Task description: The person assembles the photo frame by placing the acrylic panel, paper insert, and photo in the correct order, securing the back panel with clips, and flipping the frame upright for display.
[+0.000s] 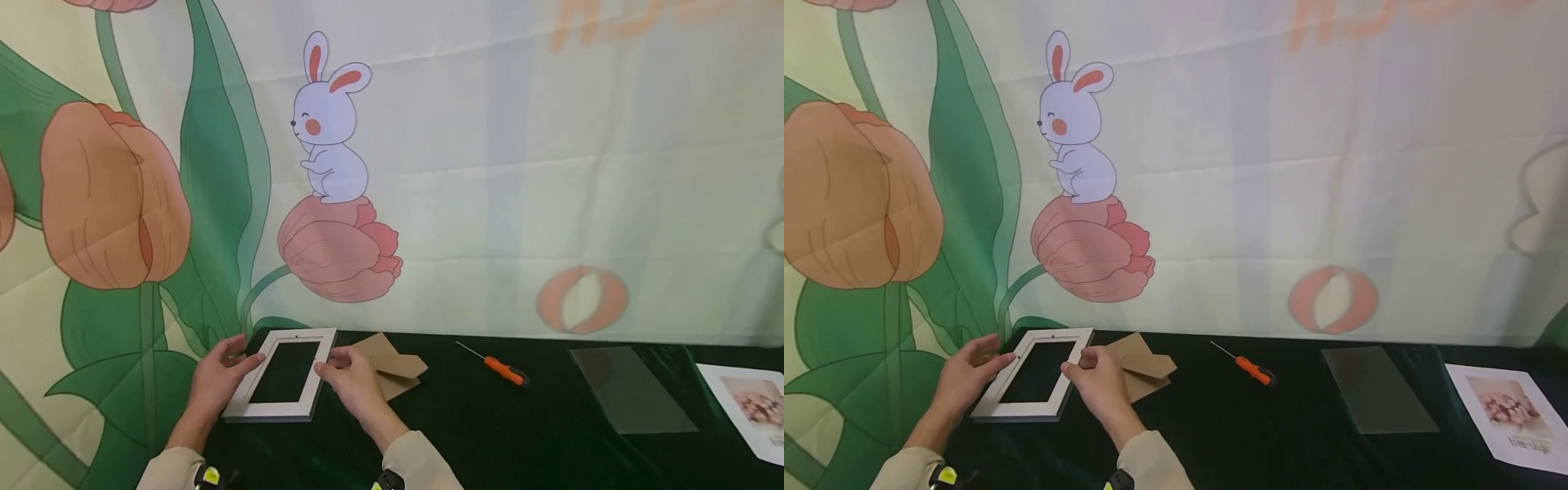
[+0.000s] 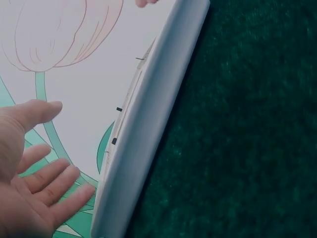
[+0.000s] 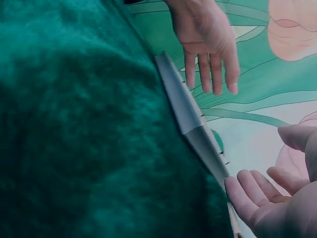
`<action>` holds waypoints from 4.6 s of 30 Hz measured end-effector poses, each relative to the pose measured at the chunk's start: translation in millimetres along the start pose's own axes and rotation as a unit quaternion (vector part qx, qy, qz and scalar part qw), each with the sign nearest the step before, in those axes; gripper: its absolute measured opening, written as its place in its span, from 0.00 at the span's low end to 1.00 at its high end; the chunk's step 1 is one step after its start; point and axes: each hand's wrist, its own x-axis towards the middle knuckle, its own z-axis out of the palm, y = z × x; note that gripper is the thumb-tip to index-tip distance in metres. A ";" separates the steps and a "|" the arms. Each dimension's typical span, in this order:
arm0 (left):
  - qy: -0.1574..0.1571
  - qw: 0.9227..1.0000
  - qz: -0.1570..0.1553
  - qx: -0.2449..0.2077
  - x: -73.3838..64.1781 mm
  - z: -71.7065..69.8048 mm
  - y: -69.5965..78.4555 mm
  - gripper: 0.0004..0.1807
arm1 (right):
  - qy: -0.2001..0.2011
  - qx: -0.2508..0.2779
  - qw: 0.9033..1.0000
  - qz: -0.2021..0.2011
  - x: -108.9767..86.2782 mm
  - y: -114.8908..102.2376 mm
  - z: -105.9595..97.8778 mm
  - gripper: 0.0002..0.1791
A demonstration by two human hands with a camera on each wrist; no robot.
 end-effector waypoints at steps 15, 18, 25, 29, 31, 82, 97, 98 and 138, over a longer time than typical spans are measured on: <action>0.016 0.998 -0.051 0.015 12.2 -0.1 -17.5 0.34 | 0.005 -0.006 0.998 0.066 15.4 17.5 7.4 0.26; 0.004 0.998 -0.058 0.021 16.4 0.6 -19.9 0.34 | 0.007 -0.029 0.997 0.068 18.5 17.7 10.0 0.25; -0.014 0.996 -0.081 0.043 24.4 -0.3 -25.1 0.31 | 0.013 -0.086 0.995 0.044 23.8 18.9 13.1 0.19; -0.011 0.995 -0.086 0.050 23.4 -0.8 -28.8 0.28 | -0.006 -0.109 0.994 0.028 24.3 20.8 13.1 0.19; -0.011 0.995 -0.083 0.050 23.4 -0.5 -30.6 0.27 | -0.011 -0.118 0.993 0.024 25.0 23.0 13.5 0.19; -0.082 0.992 0.022 -0.089 10.7 -2.6 22.4 0.40 | 0.134 0.073 0.988 -0.022 17.3 -5.6 -16.8 0.18; -0.074 0.993 0.038 -0.083 -1.6 7.9 50.7 0.37 | 0.143 0.055 0.988 -0.018 15.3 -14.9 -38.4 0.17; -0.074 0.993 0.038 -0.081 -2.1 8.6 52.1 0.37 | 0.141 0.054 0.988 -0.018 15.1 -15.8 -40.3 0.18; -0.090 0.977 0.128 -0.143 -55.8 103.8 135.5 0.28 | 0.119 -0.155 0.978 -0.068 -49.6 -61.3 -185.3 0.20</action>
